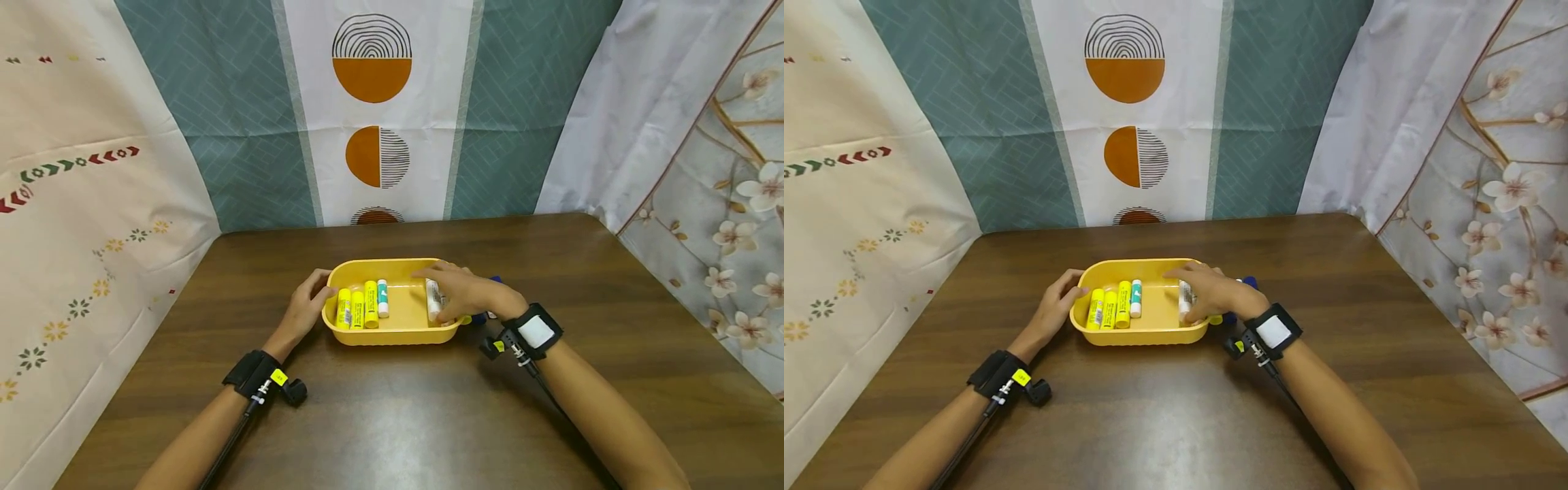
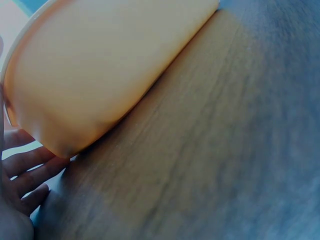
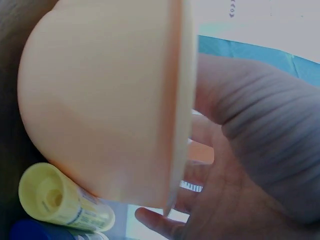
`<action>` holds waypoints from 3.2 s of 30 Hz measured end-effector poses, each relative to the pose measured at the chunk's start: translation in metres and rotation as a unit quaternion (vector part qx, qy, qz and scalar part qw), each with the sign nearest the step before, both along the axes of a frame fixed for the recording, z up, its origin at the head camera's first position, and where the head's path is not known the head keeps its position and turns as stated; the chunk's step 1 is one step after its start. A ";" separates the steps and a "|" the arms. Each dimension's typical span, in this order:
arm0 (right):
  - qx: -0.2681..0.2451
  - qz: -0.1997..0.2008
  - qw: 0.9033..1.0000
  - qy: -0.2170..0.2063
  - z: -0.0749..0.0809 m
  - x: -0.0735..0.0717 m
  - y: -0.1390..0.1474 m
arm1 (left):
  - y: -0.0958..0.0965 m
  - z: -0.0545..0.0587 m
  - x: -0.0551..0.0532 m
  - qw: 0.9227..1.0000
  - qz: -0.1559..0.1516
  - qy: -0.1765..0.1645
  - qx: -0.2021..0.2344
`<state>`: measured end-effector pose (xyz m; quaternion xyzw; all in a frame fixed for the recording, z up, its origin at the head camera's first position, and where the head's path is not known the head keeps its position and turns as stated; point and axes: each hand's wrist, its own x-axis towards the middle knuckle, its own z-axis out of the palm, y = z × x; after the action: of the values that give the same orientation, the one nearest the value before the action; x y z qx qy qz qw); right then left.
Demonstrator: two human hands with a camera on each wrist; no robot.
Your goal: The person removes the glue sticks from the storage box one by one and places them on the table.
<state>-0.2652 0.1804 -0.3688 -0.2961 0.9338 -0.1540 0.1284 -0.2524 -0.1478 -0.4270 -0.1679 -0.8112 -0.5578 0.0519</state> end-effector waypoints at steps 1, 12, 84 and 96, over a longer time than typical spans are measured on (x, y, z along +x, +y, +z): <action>-0.005 -0.004 1.000 -0.005 0.000 0.001 0.002 | 0.000 -0.001 0.000 1.000 -0.004 -0.001 0.002; -0.067 -0.001 0.998 -0.001 0.012 0.002 0.013 | -0.003 -0.002 -0.002 1.000 -0.009 0.008 0.006; -0.022 -0.030 0.997 -0.072 0.031 0.006 0.066 | -0.004 -0.006 -0.002 1.000 -0.010 0.002 -0.003; 0.009 -0.060 0.995 -0.077 0.028 0.000 0.066 | -0.006 0.001 -0.002 1.000 -0.001 -0.007 -0.003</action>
<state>-0.2652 0.2462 -0.3408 -0.2257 0.9387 -0.1750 0.1930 -0.2544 -0.1540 -0.4256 -0.1645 -0.8131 -0.5566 0.0451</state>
